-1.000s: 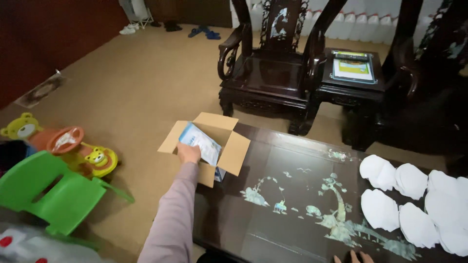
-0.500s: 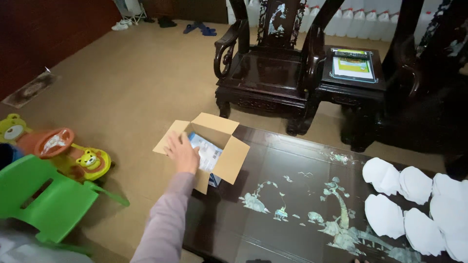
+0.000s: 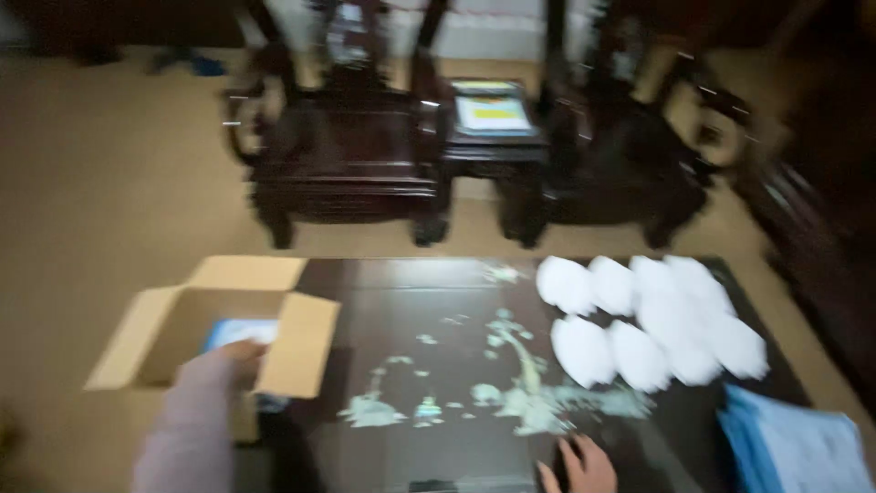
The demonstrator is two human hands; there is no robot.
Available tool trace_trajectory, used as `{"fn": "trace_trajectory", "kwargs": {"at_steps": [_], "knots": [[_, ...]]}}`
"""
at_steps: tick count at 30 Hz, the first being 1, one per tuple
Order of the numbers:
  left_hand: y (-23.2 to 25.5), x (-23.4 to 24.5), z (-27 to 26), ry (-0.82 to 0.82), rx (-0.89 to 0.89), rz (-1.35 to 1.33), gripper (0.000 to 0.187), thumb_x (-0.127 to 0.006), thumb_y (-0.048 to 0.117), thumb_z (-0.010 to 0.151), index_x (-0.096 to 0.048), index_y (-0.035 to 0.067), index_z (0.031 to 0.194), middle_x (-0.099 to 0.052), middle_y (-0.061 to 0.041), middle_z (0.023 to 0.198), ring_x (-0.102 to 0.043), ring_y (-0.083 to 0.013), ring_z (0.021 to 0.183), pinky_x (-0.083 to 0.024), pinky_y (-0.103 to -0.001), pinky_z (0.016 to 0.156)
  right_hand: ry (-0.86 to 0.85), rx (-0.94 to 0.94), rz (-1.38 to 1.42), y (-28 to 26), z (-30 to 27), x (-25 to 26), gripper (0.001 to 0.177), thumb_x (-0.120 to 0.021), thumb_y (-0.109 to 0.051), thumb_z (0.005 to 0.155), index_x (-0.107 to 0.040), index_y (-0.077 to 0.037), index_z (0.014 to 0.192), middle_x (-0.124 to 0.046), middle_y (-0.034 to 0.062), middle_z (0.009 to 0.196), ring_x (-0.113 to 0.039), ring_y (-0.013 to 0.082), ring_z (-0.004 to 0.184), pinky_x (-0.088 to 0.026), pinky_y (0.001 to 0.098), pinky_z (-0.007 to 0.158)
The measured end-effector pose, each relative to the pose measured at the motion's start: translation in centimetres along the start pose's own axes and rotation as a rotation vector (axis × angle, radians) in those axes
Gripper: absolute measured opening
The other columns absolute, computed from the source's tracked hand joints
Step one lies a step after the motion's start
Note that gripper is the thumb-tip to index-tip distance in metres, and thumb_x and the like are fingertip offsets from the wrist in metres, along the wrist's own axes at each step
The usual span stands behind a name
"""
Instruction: Packaging face masks into individual plastic pouches and placing them in a cardboard box.
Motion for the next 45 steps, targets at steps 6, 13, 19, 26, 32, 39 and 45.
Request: {"fn": "trace_trajectory", "kwargs": {"at_steps": [6,13,19,26,32,39,45], "knots": [[-2.2,-3.2,-11.8,0.756,-0.701,1.773,0.049,-0.047,0.020,0.096,-0.064,0.028,0.141,-0.068,-0.014,0.144,-0.071,-0.0377,0.127,-0.056,-0.047,0.103,0.008,-0.015,0.011,-2.6,-2.2,2.4,0.058,-0.072,-0.055,0.086,-0.068,-0.015,0.128,-0.059,0.0118,0.140,-0.051,0.0343,0.136,-0.041,0.0537,0.112],[-29.0,-13.5,-18.0,0.859,-2.043,0.975,0.017,-0.070,0.018,0.115,-0.078,0.004,0.117,-0.069,-0.014,0.105,-0.066,-0.0304,0.091,-0.050,-0.040,0.084,-0.104,0.023,0.077,-3.6,-2.1,4.1,0.058,-0.064,-0.051,0.097,-0.058,-0.011,0.138,-0.049,0.0159,0.148,-0.041,0.0398,0.141,-0.033,0.0623,0.118],[-40.5,-18.5,-1.7,0.910,-1.584,1.555,0.063,-0.059,0.060,0.085,-0.059,0.027,0.139,-0.047,-0.009,0.160,-0.045,-0.0299,0.149,-0.037,-0.066,0.118,-0.002,0.002,0.253,-1.9,-1.5,4.4,0.062,-0.068,-0.050,0.094,-0.059,-0.008,0.138,-0.058,0.0150,0.142,-0.050,0.0358,0.135,-0.035,0.0533,0.113],[-42.3,-20.3,-2.4,1.329,-1.410,1.683,0.057,-0.055,0.073,0.080,-0.065,0.047,0.130,-0.053,0.004,0.158,-0.052,-0.0181,0.148,-0.044,-0.049,0.123,0.184,-0.666,0.606,10.4,12.2,16.2,0.060,-0.081,-0.035,0.081,-0.057,-0.009,0.129,-0.065,0.0106,0.112,-0.062,0.0260,0.100,-0.049,0.0411,0.091],[-41.3,-18.6,2.7,1.171,-1.884,1.256,0.060,-0.076,0.051,0.066,-0.075,0.030,0.122,-0.061,-0.010,0.156,-0.060,-0.0350,0.144,-0.038,-0.061,0.124,-0.042,-0.818,0.594,16.7,22.8,19.4,0.116,-0.082,-0.045,0.077,-0.017,-0.007,0.164,-0.044,0.0190,0.156,-0.045,0.0305,0.143,-0.040,0.0464,0.114],[-41.6,-19.2,1.7,1.280,-1.748,1.358,0.055,-0.076,0.056,0.067,-0.077,0.033,0.116,-0.062,-0.005,0.154,-0.062,-0.0276,0.142,-0.040,-0.056,0.124,0.136,-0.297,0.278,15.3,26.4,8.2,0.072,-0.080,-0.047,0.082,-0.062,0.000,0.134,-0.063,0.0179,0.139,-0.058,0.0344,0.129,-0.041,0.0439,0.111],[-41.8,-19.8,0.0,1.244,-1.751,1.335,0.057,-0.073,0.062,0.067,-0.074,0.035,0.117,-0.064,-0.006,0.149,-0.062,-0.0281,0.138,-0.045,-0.062,0.116,-0.499,0.095,-0.268,5.6,25.9,4.9,0.110,-0.069,-0.079,0.079,-0.033,-0.011,0.158,-0.062,0.0184,0.130,-0.049,0.0378,0.122,-0.037,0.0495,0.098]]}}
Point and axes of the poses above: each hand's wrist, its own z-axis towards the middle knuckle, its own x-axis out of the back of the hand, y = z × x, the point moved 3 cm from there along z, towards the middle knuckle
